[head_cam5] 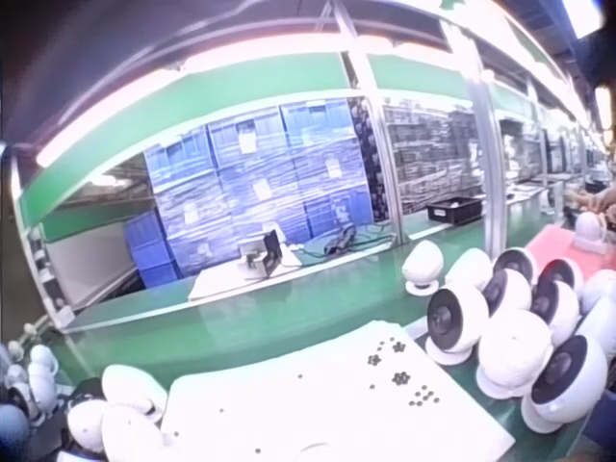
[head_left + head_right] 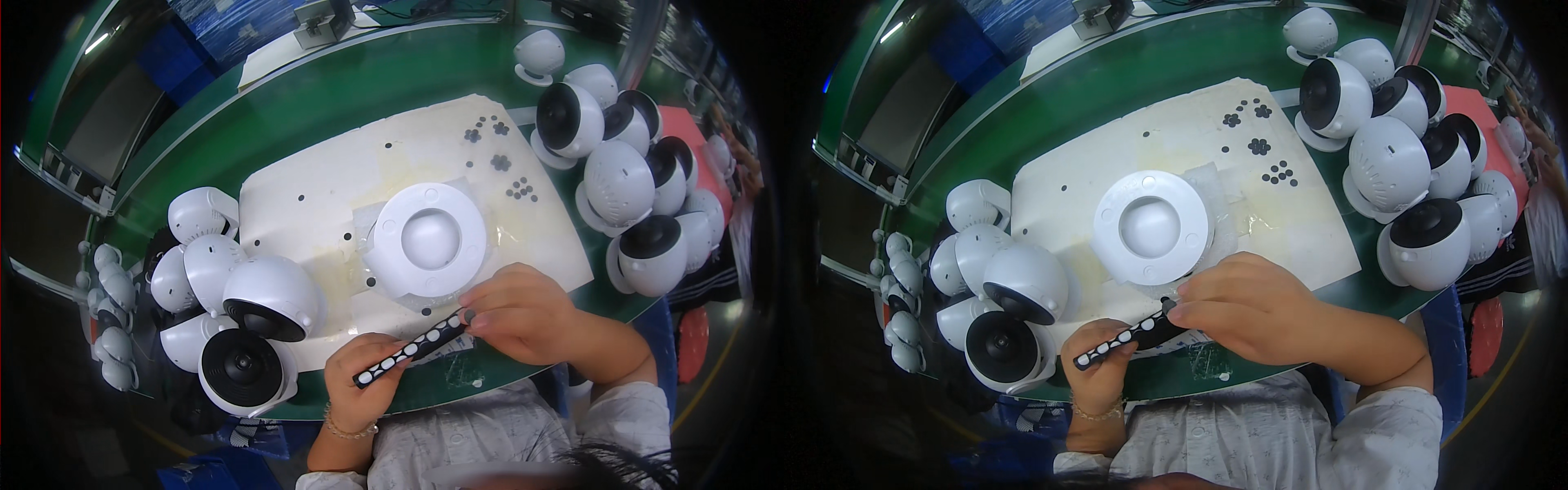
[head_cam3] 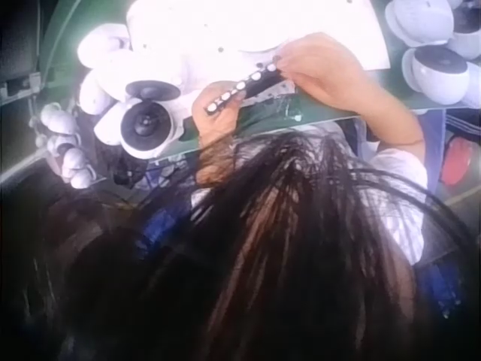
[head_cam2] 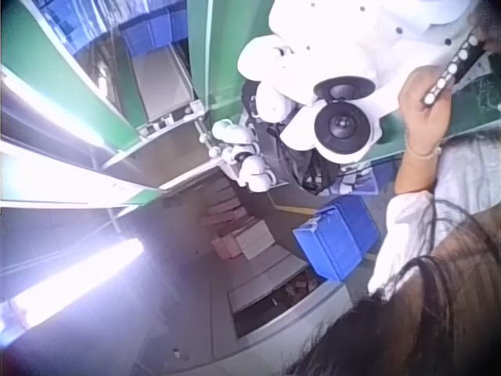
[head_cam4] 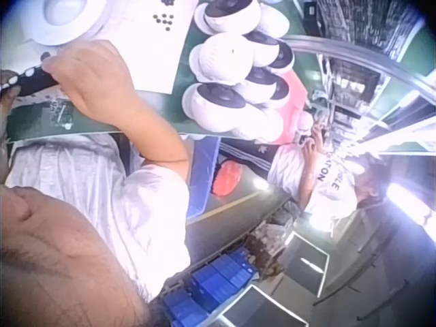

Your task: Manually assemble camera components on a production line.

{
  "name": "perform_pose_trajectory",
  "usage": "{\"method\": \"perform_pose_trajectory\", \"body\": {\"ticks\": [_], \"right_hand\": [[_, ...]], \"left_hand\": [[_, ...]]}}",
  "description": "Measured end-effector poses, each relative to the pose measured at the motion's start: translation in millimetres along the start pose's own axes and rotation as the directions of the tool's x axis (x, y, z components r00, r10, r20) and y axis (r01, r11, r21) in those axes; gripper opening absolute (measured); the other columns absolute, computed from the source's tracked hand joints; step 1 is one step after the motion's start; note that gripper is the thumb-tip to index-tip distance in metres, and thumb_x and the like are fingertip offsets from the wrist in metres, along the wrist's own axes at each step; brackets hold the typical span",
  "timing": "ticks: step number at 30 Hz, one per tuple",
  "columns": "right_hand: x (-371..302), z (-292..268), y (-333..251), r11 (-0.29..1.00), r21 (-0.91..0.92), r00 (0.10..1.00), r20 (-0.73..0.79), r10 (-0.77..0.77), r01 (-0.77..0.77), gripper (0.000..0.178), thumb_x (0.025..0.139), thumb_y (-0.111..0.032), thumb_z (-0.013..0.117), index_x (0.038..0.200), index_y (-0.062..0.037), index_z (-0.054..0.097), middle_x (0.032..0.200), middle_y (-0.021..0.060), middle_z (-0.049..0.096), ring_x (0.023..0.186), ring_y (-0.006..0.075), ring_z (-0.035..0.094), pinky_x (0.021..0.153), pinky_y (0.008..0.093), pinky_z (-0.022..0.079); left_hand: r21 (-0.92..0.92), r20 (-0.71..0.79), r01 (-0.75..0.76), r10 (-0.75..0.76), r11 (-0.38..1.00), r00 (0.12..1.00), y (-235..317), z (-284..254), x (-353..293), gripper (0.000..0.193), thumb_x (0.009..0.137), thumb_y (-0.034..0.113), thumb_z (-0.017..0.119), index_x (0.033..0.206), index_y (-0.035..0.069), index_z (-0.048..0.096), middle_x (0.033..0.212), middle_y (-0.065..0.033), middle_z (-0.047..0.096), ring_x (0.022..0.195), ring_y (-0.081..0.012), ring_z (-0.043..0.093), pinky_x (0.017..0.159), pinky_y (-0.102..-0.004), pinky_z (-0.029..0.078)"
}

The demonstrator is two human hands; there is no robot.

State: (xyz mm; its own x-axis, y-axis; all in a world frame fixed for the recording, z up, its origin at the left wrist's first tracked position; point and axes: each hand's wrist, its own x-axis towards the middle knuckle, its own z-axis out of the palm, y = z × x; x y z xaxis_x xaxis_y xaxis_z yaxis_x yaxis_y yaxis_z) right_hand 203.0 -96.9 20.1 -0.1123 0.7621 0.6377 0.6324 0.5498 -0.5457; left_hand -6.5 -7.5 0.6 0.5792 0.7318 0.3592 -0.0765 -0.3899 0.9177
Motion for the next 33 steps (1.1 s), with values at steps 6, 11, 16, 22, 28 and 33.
{"method": "perform_pose_trajectory", "body": {"ticks": [6,11,16,22,28,33], "right_hand": [[2,1,-2,0.971,-0.183,0.986,-0.028,-0.162,0.154,0.023,0.067,-0.003,0.063,0.089,-0.0091,0.061,0.09,0.0074,0.058,0.084,0.0216,0.057,0.078,0.0353,0.042],[3,2,0,0.987,-0.021,0.982,-0.1,-0.161,0.16,0.027,0.07,-0.001,0.062,0.096,-0.008,0.058,0.084,0.0062,0.057,0.085,0.0217,0.057,0.076,0.036,0.041],[3,19,6,0.966,0.088,0.952,-0.215,-0.22,0.243,0.034,0.07,-0.004,0.063,0.102,-0.0132,0.055,0.098,0.006,0.054,0.087,0.0225,0.056,0.068,0.0332,0.039],[5,17,1,0.886,-0.111,0.886,-0.066,-0.458,0.45,0.039,0.073,-0.009,0.065,0.109,-0.018,0.054,0.108,0.007,0.051,0.077,0.0201,0.058,0.057,0.0288,0.038],[28,2,-7,0.989,-0.084,0.944,-0.297,-0.143,0.124,0.033,0.072,0.001,0.064,0.103,-0.0034,0.051,0.087,0.008,0.058,0.067,0.02,0.057,0.056,0.0272,0.04],[69,-10,23,0.964,0.218,0.936,-0.282,0.21,-0.151,0.059,0.076,0.007,0.053,0.128,-0.0042,0.03,0.115,0.0135,0.045,0.077,0.0117,0.055,0.066,0.0218,0.04]], "left_hand": [[0.038,0.005,0.006,-0.006,0.999,1.0,0,-1,-1,0.02,0.064,-0.011,0.063,0.083,-0.004,0.063,0.076,-0.0145,0.063,0.067,-0.0218,0.061,0.063,-0.0263,0.047],[0.036,-0.024,0.083,-0.082,0.996,0.996,-2,-1,-4,0.023,0.064,-0.011,0.063,0.085,-0.003,0.061,0.077,-0.0152,0.063,0.068,-0.0226,0.062,0.063,-0.0281,0.048],[0.049,0.048,-0.001,-0.002,0.999,0.999,-3,-1,-1,0.024,0.064,-0.011,0.062,0.086,-0.002,0.061,0.077,-0.0145,0.063,0.069,-0.0221,0.062,0.062,-0.0275,0.048],[0.046,0.028,0.123,-0.125,0.991,0.992,3,0,-4,0.022,0.065,-0.009,0.063,0.086,-0.002,0.062,0.077,-0.0129,0.063,0.069,-0.022,0.062,0.063,-0.0262,0.048],[0.119,-0.002,-0.14,0.141,0.983,0.99,8,10,3,0.026,0.063,-0.007,0.061,0.088,0.001,0.063,0.112,-0.0193,0.054,0.076,-0.0234,0.063,0.067,-0.0296,0.05],[0.288,0.23,-0.138,0.072,0.948,0.97,12,14,15,0.026,0.064,-0.008,0.06,0.09,-0.003,0.061,0.129,-0.0269,0.039,0.082,-0.0266,0.064,0.074,-0.0289,0.049]]}}
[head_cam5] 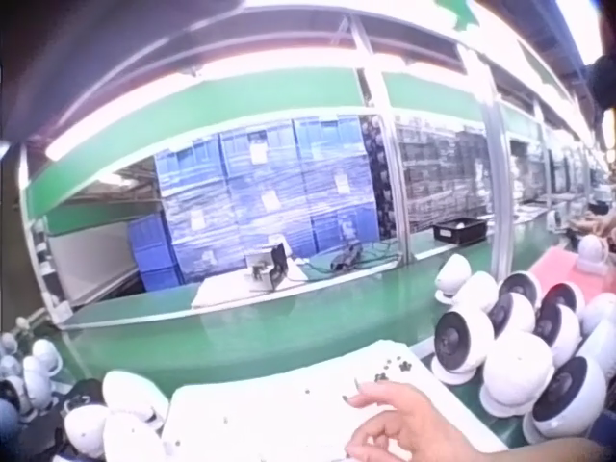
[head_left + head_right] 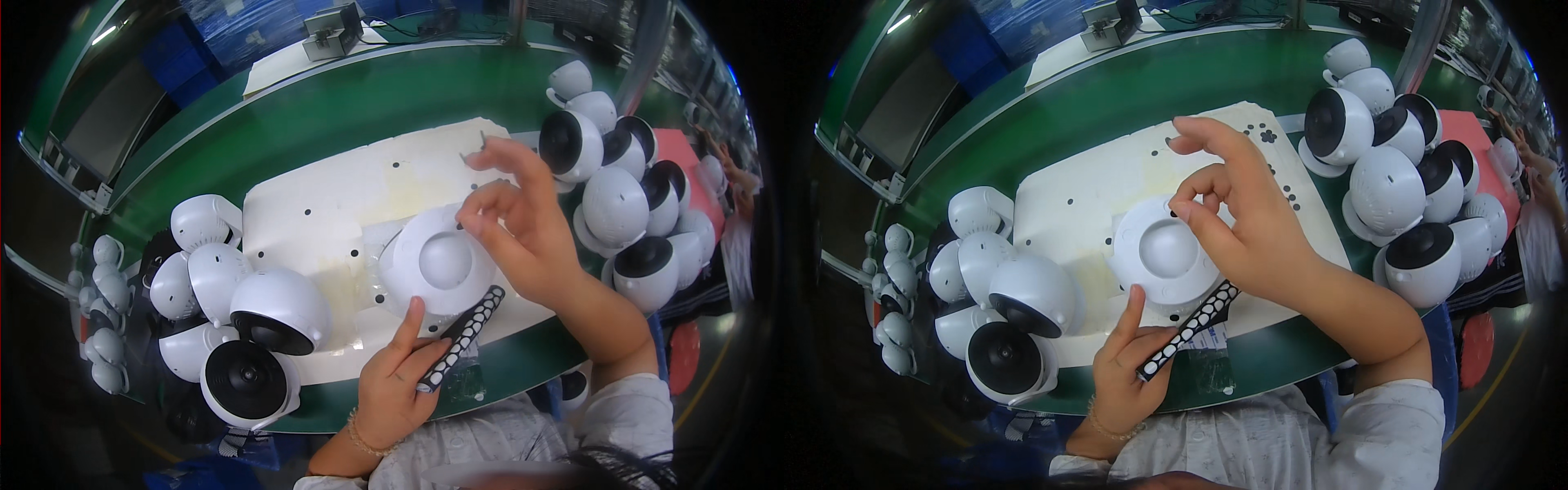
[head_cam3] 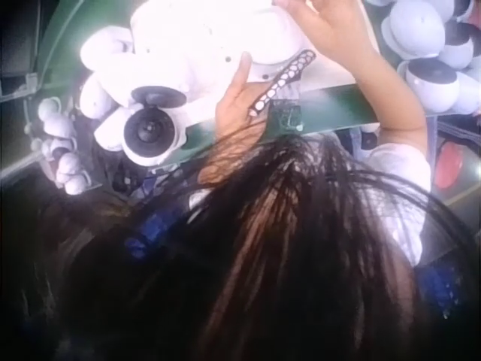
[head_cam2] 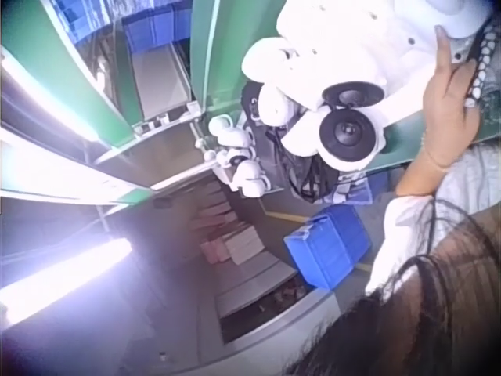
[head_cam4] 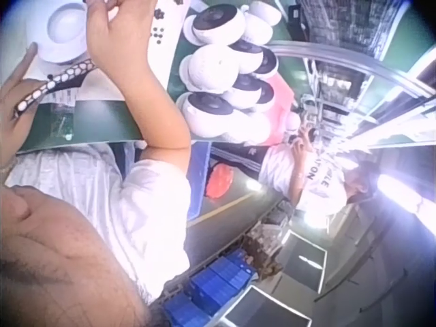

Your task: Manually assemble camera components on a production line.

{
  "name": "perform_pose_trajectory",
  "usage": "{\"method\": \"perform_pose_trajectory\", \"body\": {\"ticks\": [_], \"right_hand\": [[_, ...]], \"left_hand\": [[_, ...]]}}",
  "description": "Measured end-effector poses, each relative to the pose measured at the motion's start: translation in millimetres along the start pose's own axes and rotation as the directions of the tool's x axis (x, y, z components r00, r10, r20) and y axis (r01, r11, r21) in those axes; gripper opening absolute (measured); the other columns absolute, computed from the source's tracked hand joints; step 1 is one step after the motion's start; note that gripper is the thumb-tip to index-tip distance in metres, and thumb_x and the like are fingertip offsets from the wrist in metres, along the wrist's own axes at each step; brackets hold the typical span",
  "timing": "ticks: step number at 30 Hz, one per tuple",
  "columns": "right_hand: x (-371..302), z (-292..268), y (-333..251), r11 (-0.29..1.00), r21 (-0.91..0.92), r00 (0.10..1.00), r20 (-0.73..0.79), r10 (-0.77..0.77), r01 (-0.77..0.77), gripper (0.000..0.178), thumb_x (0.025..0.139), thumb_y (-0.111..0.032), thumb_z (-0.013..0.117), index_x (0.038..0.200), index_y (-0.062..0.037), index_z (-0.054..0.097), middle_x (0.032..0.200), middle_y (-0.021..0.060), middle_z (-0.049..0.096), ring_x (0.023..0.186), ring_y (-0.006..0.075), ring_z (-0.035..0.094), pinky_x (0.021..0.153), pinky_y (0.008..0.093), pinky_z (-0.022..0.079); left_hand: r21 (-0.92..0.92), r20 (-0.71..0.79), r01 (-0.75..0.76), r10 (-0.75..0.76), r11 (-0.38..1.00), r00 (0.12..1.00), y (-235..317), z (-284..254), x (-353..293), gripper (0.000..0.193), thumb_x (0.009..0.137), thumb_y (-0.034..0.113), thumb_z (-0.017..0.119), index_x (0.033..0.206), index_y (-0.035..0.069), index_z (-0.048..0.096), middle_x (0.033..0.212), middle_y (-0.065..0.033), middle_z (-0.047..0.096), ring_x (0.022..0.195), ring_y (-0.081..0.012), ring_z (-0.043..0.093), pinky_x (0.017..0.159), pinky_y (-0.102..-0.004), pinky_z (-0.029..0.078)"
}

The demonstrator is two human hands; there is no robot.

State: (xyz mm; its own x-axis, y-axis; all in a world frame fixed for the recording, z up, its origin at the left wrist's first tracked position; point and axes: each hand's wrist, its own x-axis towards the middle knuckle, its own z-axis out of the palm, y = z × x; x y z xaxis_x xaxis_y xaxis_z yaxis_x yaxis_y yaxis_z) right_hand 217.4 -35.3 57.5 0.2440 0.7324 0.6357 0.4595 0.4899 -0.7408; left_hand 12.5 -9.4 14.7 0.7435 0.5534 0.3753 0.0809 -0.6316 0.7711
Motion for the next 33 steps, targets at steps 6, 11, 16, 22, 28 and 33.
{"method": "perform_pose_trajectory", "body": {"ticks": [6,11,16,22,28,33], "right_hand": [[6,5,5,0.988,0.0,0.986,0.07,0.153,-0.153,0.06,0.078,0.007,0.05,0.131,-0.006,0.027,0.115,0.0144,0.044,0.076,0.0088,0.055,0.064,0.0199,0.04],[4,5,6,0.993,-0.027,0.991,0.063,0.12,-0.118,0.059,0.078,0.007,0.051,0.13,-0.0045,0.027,0.11,0.014,0.045,0.076,0.0086,0.055,0.064,0.0197,0.041],[0,6,13,0.989,-0.147,0.998,0.059,-0.025,0.034,0.056,0.077,0.009,0.051,0.128,-0.004,0.031,0.107,0.0143,0.048,0.076,0.0124,0.056,0.064,0.0208,0.041],[-4,2,17,0.835,-0.407,0.928,0.178,-0.326,0.371,0.053,0.072,0.009,0.054,0.12,-0.008,0.042,0.104,0.0134,0.055,0.078,0.0242,0.057,0.068,0.0317,0.044],[-5,-1,-9,0.653,-0.608,0.892,0.338,-0.301,0.451,0.056,0.07,0.006,0.056,0.121,-0.0091,0.039,0.102,0.0113,0.058,0.089,0.0265,0.058,0.085,0.0386,0.04],[7,6,-2,0.97,-0.207,0.965,0.253,-0.076,0.13,0.062,0.078,0.007,0.053,0.128,-0.0038,0.019,0.085,0.0069,0.052,0.105,0.0252,0.051,0.091,0.0373,0.035]], "left_hand": [[0.074,0.044,-0.019,0.015,0.997,0.999,-9,1,-6,0.027,0.063,-0.006,0.062,0.09,-0.004,0.061,0.131,-0.025,0.038,0.081,-0.0266,0.064,0.072,-0.0291,0.05],[0.096,0.059,-0.027,0.022,0.995,0.998,-9,0,-5,0.028,0.063,-0.004,0.064,0.091,-0.002,0.062,0.131,-0.0238,0.039,0.081,-0.0267,0.064,0.071,-0.0287,0.05],[0.089,0.06,-0.041,0.036,0.995,0.998,-12,-1,-6,0.028,0.063,-0.003,0.064,0.091,-0.002,0.062,0.131,-0.0228,0.039,0.08,-0.0261,0.064,0.07,-0.0282,0.05],[0.1,0.057,-0.043,0.037,0.994,0.998,-10,-1,-7,0.03,0.064,-0.004,0.063,0.093,-0.002,0.061,0.131,-0.0224,0.039,0.081,-0.026,0.063,0.071,-0.0283,0.05],[0.08,0.056,-0.035,0.03,0.996,0.998,-11,0,-7,0.03,0.064,-0.005,0.063,0.093,-0.003,0.061,0.131,-0.0215,0.04,0.082,-0.0264,0.063,0.071,-0.029,0.049],[0.072,0.038,-0.056,0.053,0.996,0.998,-13,0,-6,0.031,0.062,-0.004,0.064,0.093,-0.002,0.061,0.131,-0.0202,0.041,0.081,-0.0264,0.062,0.071,-0.0296,0.049]]}}
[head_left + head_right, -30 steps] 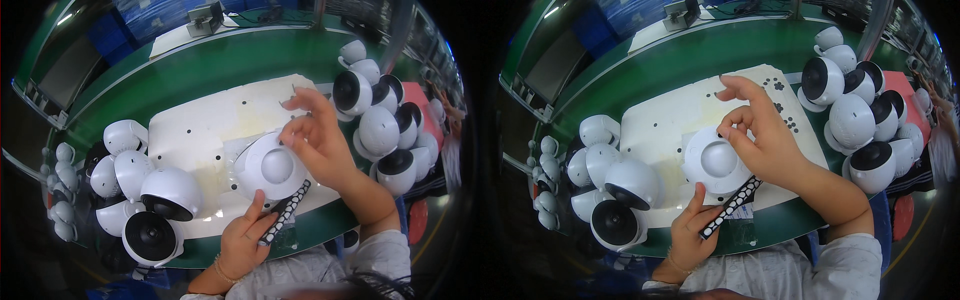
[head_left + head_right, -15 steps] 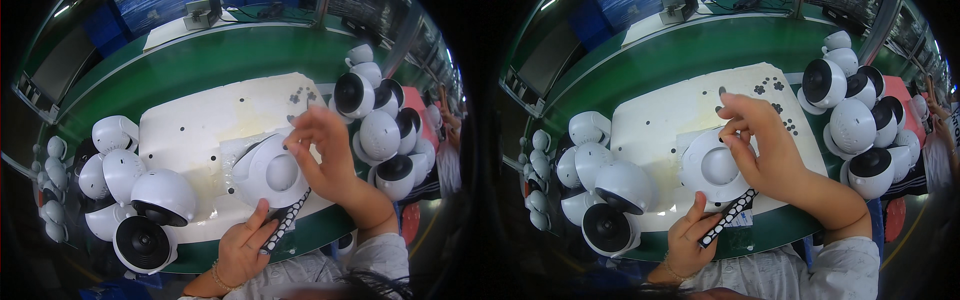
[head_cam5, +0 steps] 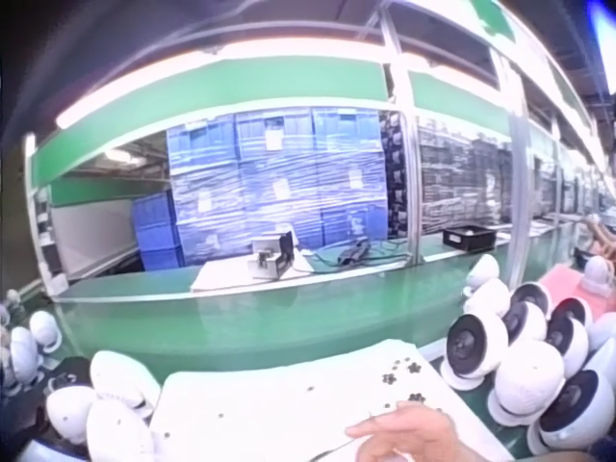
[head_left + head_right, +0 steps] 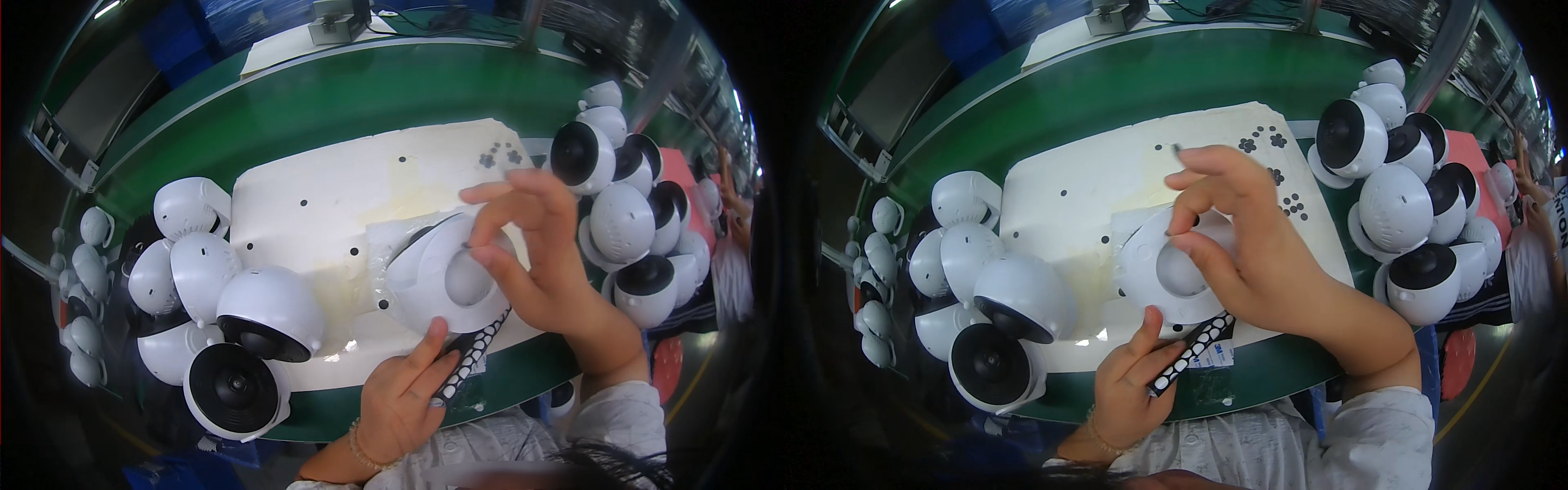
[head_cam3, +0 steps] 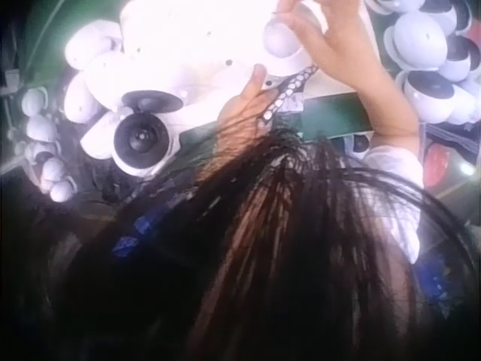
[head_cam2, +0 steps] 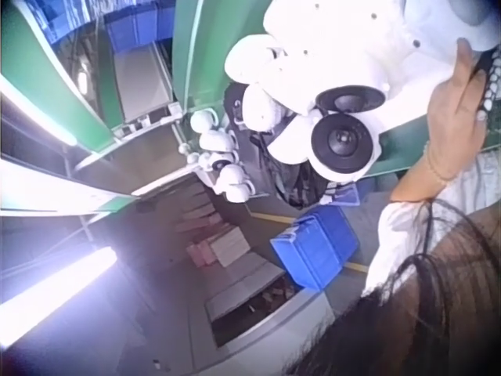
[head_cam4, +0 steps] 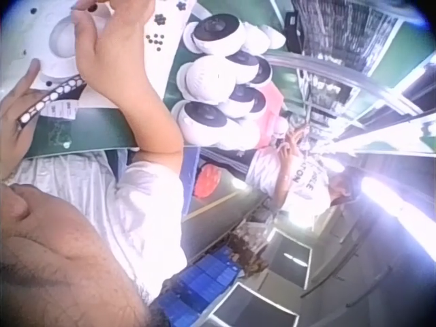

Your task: Manually assemble camera components on a production line.

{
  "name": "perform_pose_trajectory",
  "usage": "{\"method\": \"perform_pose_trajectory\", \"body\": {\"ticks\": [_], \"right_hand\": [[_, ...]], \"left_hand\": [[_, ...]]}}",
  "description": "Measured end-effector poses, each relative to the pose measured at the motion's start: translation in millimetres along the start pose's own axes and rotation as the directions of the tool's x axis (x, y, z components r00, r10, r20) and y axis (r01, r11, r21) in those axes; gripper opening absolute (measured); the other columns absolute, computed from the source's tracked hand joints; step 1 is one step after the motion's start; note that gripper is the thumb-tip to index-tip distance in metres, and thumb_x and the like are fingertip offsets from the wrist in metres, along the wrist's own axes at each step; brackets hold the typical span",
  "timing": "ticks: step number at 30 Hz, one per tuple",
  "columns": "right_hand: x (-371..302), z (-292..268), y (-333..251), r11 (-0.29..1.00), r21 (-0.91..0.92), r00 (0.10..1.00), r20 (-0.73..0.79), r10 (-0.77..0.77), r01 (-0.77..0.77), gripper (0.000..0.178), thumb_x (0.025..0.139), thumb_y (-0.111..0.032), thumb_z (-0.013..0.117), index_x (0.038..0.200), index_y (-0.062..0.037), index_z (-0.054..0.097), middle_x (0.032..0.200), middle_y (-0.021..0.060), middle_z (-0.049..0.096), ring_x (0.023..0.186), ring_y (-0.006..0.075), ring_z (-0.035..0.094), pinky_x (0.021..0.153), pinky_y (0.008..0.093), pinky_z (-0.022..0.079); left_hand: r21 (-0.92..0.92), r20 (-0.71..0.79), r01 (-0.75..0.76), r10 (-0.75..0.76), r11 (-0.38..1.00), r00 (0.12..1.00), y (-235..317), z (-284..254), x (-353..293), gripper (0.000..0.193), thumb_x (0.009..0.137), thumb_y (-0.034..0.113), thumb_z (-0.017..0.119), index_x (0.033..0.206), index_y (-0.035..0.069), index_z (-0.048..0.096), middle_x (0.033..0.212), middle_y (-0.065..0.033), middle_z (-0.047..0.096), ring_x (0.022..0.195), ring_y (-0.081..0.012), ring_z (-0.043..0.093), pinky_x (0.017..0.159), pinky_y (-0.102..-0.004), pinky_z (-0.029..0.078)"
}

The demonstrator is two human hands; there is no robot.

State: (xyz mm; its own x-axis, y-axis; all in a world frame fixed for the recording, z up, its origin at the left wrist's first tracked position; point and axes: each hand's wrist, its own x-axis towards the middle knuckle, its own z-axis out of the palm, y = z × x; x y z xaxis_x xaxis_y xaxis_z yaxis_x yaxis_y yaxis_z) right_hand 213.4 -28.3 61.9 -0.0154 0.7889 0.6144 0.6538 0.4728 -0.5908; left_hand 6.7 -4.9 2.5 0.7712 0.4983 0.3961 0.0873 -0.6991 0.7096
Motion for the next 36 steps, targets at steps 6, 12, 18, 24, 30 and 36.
{"method": "perform_pose_trajectory", "body": {"ticks": [6,12,18,24,30,36], "right_hand": [[10,6,-4,0.995,0.011,0.98,0.177,0.093,-0.097,0.058,0.079,0.006,0.053,0.127,-0.0029,0.022,0.084,0.0047,0.052,0.103,0.0222,0.052,0.094,0.0336,0.032],[13,11,-9,0.989,-0.018,0.971,0.188,0.149,-0.148,0.054,0.08,0.005,0.053,0.126,-0.0028,0.026,0.083,0.0033,0.053,0.102,0.0207,0.052,0.095,0.0327,0.032],[11,9,-14,0.98,-0.093,0.96,0.207,0.191,-0.175,0.055,0.078,0.006,0.053,0.126,-0.0047,0.028,0.086,0.0044,0.054,0.107,0.0234,0.051,0.101,0.0399,0.023],[-5,1,-27,0.96,-0.278,0.972,0.21,0.102,-0.04,0.045,0.076,0.0,0.058,0.117,-0.0081,0.043,0.111,0.0111,0.054,0.121,0.0305,0.041,0.103,0.0486,0.012],[-40,1,-19,0.973,-0.182,0.988,0.044,0.151,-0.141,0.009,0.076,-0.009,0.061,0.085,-0.0094,0.06,0.138,0.0191,0.029,0.132,0.041,0.014,0.104,0.0472,0.012],[-43,9,-20,0.964,-0.114,0.963,0.1,0.25,-0.239,0.002,0.079,-0.01,0.057,0.08,-0.0087,0.058,0.142,0.021,0.021,0.133,0.0415,0.008,0.104,0.0453,0.01]], "left_hand": [[-0.025,-0.067,-0.028,0.026,0.999,0.997,-3,4,0,0.044,0.053,-0.004,0.059,0.096,0.001,0.062,0.128,-0.0151,0.046,0.069,-0.0232,0.058,0.065,-0.0297,0.047],[-0.016,-0.068,-0.03,0.029,0.999,0.997,-2,3,0,0.043,0.053,-0.005,0.058,0.096,0.001,0.062,0.127,-0.0147,0.047,0.067,-0.022,0.057,0.065,-0.0292,0.047],[-0.008,-0.057,-0.031,0.03,1.0,0.998,-1,3,0,0.043,0.053,-0.005,0.057,0.095,0.0,0.062,0.128,-0.0146,0.046,0.068,-0.0229,0.057,0.065,-0.0296,0.047],[0.026,-0.027,-0.037,0.037,0.999,0.999,-2,0,0,0.034,0.058,-0.006,0.062,0.092,-0.001,0.062,0.13,-0.0197,0.042,0.075,-0.0259,0.06,0.066,-0.0311,0.047],[0.06,-0.028,-0.01,0.012,0.998,1.0,0,3,0,0.032,0.057,-0.008,0.06,0.088,-0.001,0.063,0.13,-0.0194,0.042,0.077,-0.0263,0.061,0.068,-0.031,0.048],[0.075,-0.027,0.017,-0.015,0.997,1.0,-2,5,0,0.03,0.057,-0.009,0.06,0.086,-0.002,0.062,0.131,-0.0205,0.041,0.08,-0.0265,0.063,0.069,-0.0304,0.049]]}}
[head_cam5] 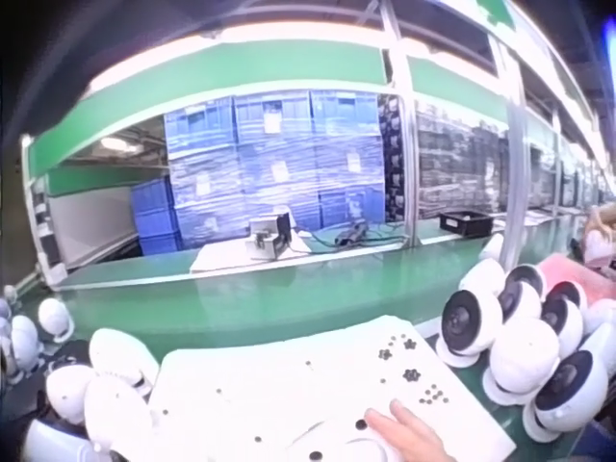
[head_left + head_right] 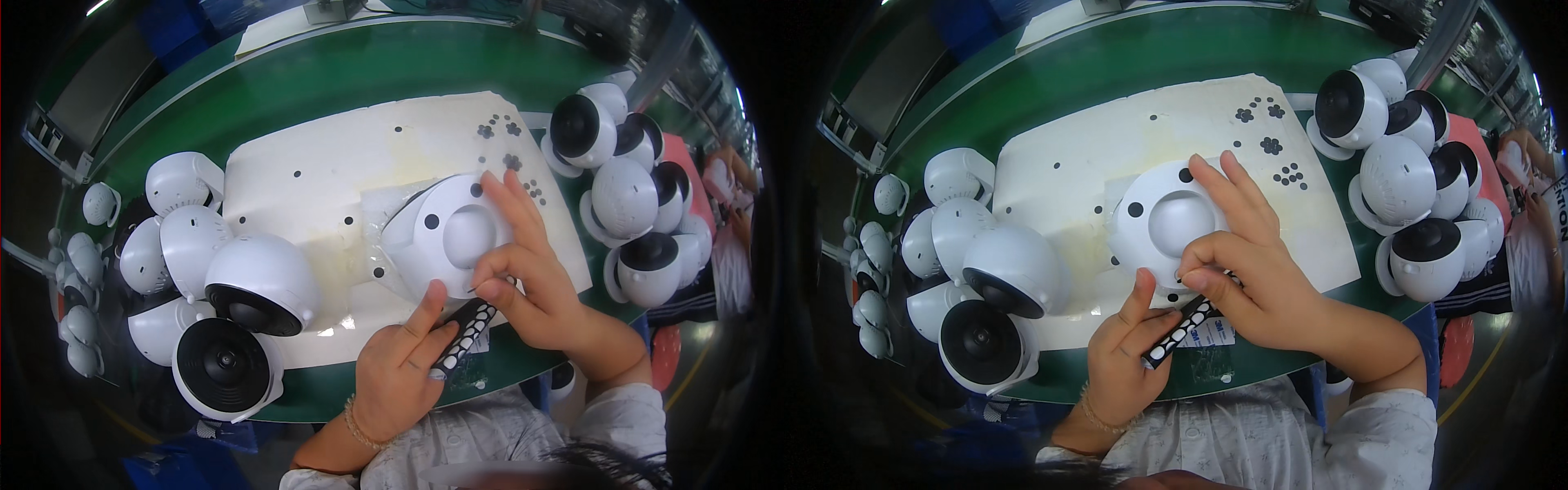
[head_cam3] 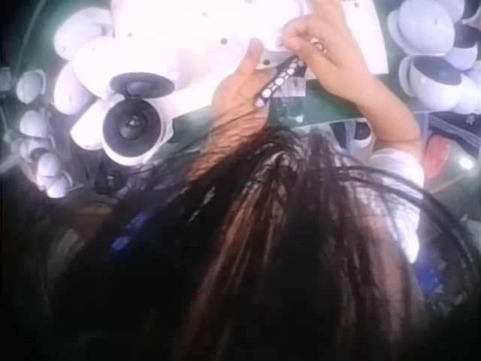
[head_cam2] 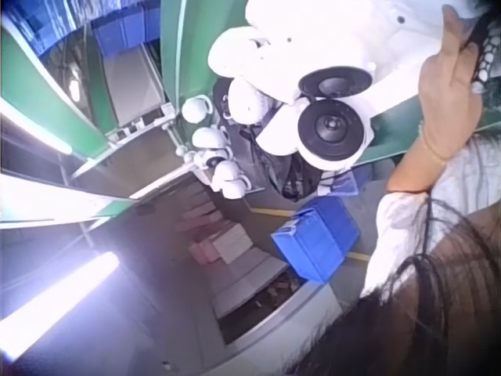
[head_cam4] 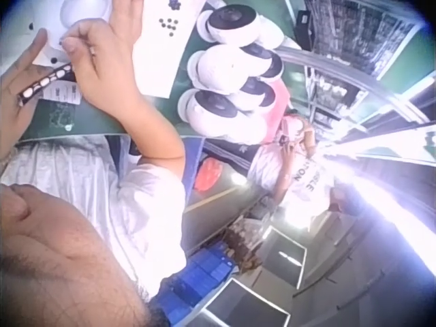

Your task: Manually assemble camera components on a production line.

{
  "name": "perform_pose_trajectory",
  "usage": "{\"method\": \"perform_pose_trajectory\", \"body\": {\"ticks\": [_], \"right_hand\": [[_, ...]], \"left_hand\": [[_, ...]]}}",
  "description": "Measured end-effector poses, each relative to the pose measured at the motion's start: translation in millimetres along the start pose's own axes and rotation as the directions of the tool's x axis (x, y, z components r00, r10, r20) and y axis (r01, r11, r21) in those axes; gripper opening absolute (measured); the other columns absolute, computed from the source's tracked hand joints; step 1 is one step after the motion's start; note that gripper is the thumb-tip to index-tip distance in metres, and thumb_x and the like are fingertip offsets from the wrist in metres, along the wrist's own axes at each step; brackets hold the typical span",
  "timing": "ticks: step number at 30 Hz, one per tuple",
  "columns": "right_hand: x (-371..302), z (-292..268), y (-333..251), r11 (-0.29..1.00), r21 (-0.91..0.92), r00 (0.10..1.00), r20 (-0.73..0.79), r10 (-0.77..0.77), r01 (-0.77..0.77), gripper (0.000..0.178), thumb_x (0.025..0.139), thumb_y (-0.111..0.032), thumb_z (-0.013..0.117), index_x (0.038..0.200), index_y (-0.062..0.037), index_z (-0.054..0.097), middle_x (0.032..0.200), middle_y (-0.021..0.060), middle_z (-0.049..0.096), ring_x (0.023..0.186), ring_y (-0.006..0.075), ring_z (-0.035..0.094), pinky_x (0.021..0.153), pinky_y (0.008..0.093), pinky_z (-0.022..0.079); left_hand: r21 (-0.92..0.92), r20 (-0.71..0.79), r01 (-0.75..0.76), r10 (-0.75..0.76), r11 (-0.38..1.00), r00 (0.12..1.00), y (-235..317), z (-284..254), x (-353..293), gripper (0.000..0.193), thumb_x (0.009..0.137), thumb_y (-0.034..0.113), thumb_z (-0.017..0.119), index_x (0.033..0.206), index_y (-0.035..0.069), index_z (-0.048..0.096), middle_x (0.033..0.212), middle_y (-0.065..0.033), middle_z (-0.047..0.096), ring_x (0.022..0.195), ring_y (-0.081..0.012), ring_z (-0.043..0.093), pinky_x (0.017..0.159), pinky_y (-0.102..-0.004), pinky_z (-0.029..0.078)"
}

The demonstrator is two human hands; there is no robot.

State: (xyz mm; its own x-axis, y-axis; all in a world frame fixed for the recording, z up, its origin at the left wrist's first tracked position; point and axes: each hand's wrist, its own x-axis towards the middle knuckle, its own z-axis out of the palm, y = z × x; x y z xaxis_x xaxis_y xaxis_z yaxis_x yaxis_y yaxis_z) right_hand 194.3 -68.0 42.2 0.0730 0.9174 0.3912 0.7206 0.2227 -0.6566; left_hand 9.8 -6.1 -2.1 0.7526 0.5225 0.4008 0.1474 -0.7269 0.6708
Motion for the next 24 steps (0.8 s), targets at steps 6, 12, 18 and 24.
{"method": "perform_pose_trajectory", "body": {"ticks": [6,12,18,24], "right_hand": [[-1,2,1,1.0,-0.008,1.0,0.0,-0.006,0.006,0.002,0.08,-0.009,0.056,0.081,-0.0085,0.058,0.142,0.021,0.02,0.133,0.0411,0.009,0.104,0.0446,0.011],[0,2,0,1.0,-0.018,1.0,0.002,-0.01,0.01,0.002,0.08,-0.008,0.056,0.081,-0.0085,0.057,0.142,0.0206,0.021,0.133,0.0405,0.01,0.103,0.0451,0.012],[-4,3,5,0.983,-0.163,0.996,-0.028,-0.09,0.085,0.006,0.079,-0.013,0.059,0.085,-0.0122,0.06,0.139,0.0177,0.029,0.131,0.0383,0.018,0.102,0.0458,0.014],[-26,2,17,0.774,-0.583,0.954,0.006,-0.301,0.248,0.02,0.077,-0.027,0.061,0.095,-0.0198,0.064,0.133,0.0105,0.04,0.127,0.0338,0.026,0.099,0.0458,0.018]], "left_hand": [[-0.032,-0.008,0.01,-0.011,0.999,1.0,0,3,-1,0.028,0.059,-0.01,0.06,0.086,-0.003,0.061,0.131,-0.0229,0.039,0.081,-0.0264,0.065,0.07,-0.0295,0.051],[-0.051,-0.053,0.009,-0.012,0.999,0.999,-2,7,-2,0.029,0.058,-0.007,0.06,0.086,0.0,0.062,0.13,-0.0168,0.043,0.071,-0.0237,0.059,0.064,-0.0285,0.049],[-0.035,-0.095,-0.008,0.004,0.999,0.995,-2,7,-1,0.034,0.053,-0.004,0.06,0.086,0.004,0.064,0.129,-0.0099,0.046,0.059,-0.0208,0.053,0.058,-0.0279,0.046],[-0.091,-0.074,0.03,-0.037,0.995,0.997,-3,7,-2,0.032,0.054,-0.004,0.059,0.085,0.003,0.064,0.13,-0.011,0.045,0.063,-0.0227,0.056,0.061,-0.0287,0.047]]}}
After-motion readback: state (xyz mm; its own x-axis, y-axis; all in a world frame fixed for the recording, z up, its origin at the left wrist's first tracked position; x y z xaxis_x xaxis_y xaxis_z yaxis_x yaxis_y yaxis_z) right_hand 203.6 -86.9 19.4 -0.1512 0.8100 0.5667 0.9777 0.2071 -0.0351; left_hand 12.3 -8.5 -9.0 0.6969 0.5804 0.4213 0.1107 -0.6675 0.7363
